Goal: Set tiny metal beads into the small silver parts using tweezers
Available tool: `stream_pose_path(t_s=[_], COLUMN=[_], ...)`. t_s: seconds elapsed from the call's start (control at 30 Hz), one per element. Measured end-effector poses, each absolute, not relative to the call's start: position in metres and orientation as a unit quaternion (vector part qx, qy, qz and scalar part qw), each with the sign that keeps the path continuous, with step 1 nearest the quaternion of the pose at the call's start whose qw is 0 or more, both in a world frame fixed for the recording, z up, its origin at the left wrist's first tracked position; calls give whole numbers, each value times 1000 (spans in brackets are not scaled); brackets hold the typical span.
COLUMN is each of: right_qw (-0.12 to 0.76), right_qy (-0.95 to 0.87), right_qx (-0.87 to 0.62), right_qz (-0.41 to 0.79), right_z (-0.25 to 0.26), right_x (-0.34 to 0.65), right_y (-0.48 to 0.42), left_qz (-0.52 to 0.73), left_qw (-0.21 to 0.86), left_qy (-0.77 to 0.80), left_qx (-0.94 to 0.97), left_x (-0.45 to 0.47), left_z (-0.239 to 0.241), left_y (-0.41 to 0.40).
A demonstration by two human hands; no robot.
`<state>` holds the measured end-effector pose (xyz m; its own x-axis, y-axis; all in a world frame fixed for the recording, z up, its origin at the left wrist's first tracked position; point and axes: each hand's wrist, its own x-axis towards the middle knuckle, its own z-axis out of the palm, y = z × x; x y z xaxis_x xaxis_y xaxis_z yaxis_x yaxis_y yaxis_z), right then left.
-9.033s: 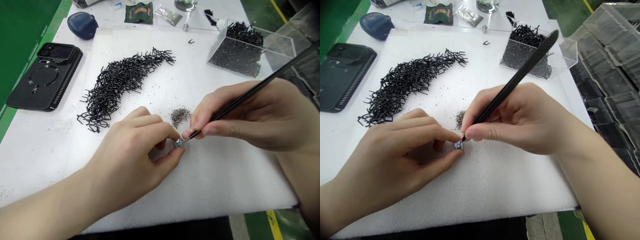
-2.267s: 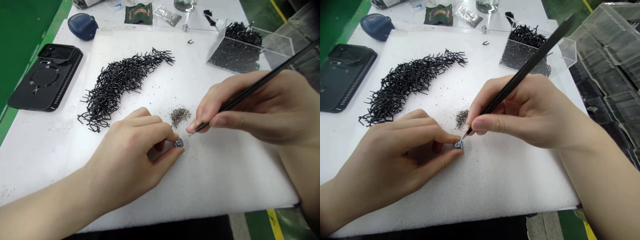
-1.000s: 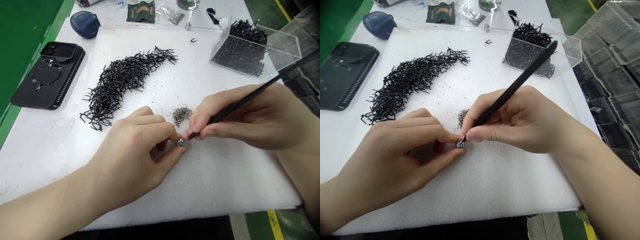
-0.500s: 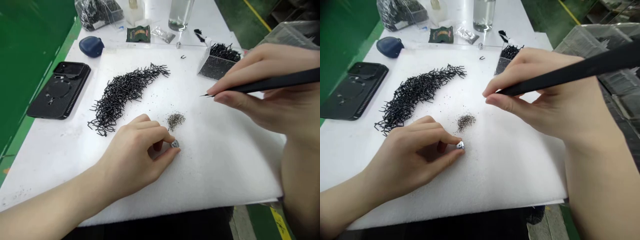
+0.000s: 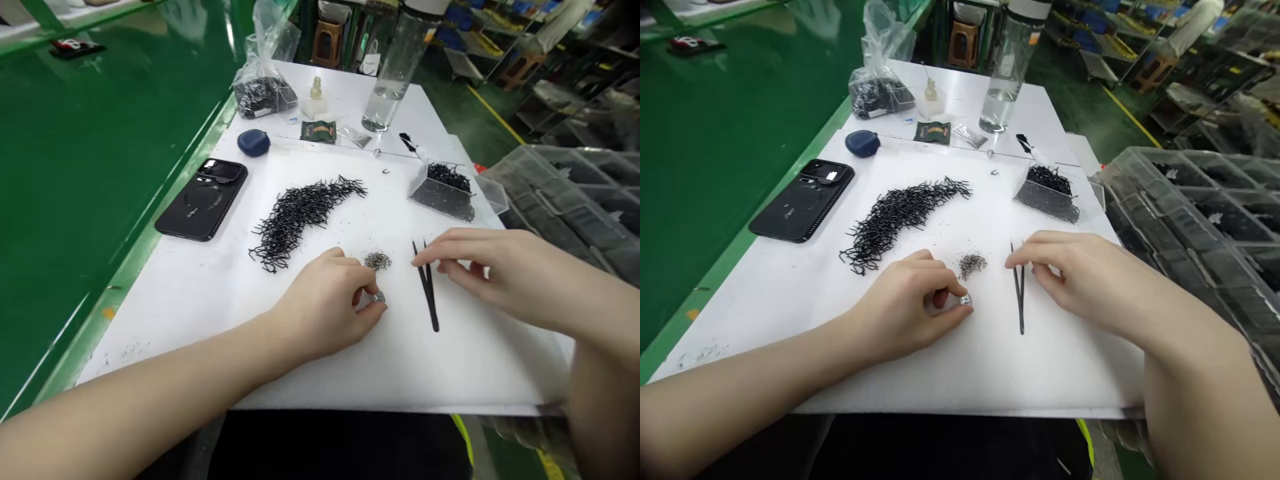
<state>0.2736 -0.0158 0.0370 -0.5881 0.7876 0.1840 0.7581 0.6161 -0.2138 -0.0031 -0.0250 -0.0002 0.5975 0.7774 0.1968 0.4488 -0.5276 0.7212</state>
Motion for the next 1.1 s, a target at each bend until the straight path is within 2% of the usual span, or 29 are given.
stream_pose_path(t_s=[0.1,0.2,0.37,0.57,0.73,0.93,1.1], right_qw=[138,154,150,154,218,342,434], right_qy=[-881,-861,-861,-831,-799,-735,-690], right_qx=[-449,-459,-458,-504,-524,-525,-466], right_qz=[57,157,162,178,200,260,344], right_z=[55,62,42,32,33,36,23], right_x=[249,203,141,134,138,172,208], right_y=[-7,14,52,59,54,30,7], left_qz=[258,254,249,248,253,276,308], left_qw=[321,319,317,316,314,327,346], left_qy=[364,362,359,367,377,374,375], left_qx=[836,838,842,839,834,822,803], left_x=[-2,-1,0,0,0,-2,-5], left_z=[-2,-5,-10,-12,-9,-7,-5], left_y=[-25,-24,-25,-25,-24,-26,-26])
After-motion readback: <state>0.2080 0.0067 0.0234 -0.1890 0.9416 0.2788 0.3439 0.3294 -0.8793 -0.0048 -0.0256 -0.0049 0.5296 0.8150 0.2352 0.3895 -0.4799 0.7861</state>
